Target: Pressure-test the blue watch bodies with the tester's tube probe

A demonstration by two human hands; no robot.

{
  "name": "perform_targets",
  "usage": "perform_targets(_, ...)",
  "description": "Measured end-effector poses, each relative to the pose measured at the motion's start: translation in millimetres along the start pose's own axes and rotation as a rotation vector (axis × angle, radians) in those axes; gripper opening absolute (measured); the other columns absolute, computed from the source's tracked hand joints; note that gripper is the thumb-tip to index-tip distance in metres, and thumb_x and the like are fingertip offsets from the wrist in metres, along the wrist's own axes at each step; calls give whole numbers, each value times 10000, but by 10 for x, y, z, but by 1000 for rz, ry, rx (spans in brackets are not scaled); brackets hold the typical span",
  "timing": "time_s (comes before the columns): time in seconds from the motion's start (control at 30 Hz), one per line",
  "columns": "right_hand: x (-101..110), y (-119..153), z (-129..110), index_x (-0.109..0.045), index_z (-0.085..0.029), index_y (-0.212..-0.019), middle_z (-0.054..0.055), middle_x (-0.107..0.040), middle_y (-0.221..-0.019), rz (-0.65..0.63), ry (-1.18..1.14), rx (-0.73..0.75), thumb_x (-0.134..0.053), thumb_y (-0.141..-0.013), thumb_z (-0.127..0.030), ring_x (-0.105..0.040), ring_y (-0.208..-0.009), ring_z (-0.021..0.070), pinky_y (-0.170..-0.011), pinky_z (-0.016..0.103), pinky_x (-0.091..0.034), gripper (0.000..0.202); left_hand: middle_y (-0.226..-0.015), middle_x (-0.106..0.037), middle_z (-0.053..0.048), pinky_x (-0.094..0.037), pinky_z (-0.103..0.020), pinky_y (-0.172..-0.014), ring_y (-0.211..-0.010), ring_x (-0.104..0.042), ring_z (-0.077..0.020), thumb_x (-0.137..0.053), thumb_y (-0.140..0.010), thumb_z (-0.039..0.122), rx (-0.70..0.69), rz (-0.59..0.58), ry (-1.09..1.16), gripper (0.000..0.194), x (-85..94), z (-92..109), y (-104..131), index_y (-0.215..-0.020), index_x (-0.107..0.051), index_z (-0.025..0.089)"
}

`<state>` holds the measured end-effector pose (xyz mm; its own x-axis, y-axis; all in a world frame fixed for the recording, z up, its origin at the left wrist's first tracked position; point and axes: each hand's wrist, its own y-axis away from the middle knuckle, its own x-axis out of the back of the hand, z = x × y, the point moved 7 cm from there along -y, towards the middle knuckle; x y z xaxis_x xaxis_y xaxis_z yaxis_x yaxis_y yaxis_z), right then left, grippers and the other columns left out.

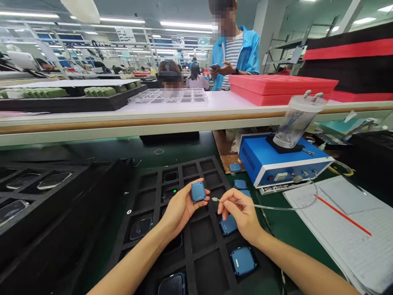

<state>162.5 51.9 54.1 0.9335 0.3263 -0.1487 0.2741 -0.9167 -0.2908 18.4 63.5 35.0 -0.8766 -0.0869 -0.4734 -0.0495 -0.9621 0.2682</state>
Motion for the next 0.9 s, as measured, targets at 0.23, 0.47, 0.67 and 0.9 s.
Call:
perform_targets(0.23,87,73,-68,-558,-175,-782,16,-597,-637,79,114,180,-486,-861,-232,-523,-509,122,-486,248,-423,122,-1031,-659,-62,-413,-411,-979,-1049,-570,-222,-583,-829,313,-89,-203,-13,514,-154,-59,62,-1314,-442,214)
perform_targets(0.47,146,90,-86,-515,-201,-826,7,-616,-664,138,59,213,-493,-865,-195,-530,-514,127,-478,252,-419,45,-1110,-645,-65,-405,-410,-991,-1135,-523,-262,-646,-787,268,-173,-324,-184,352,-263,-25,119,-1133,-613,208)
perform_targets(0.67,128,92,-86,-526,-202,-830,11,-638,-691,117,62,203,-500,-866,-189,-551,-529,128,-491,258,-435,46,-1087,-648,-67,-437,-362,-959,-1112,-539,-242,-620,-807,235,-183,-375,-244,330,-286,-41,124,-1133,-586,200)
perform_targets(0.9,136,86,-97,-523,-202,-833,15,-638,-689,137,70,196,-505,-871,-219,-569,-551,134,-498,263,-453,45,-1081,-652,-68,-420,-382,-975,-1110,-542,-254,-629,-800,249,-169,-374,-252,344,-293,-46,131,-1137,-586,197)
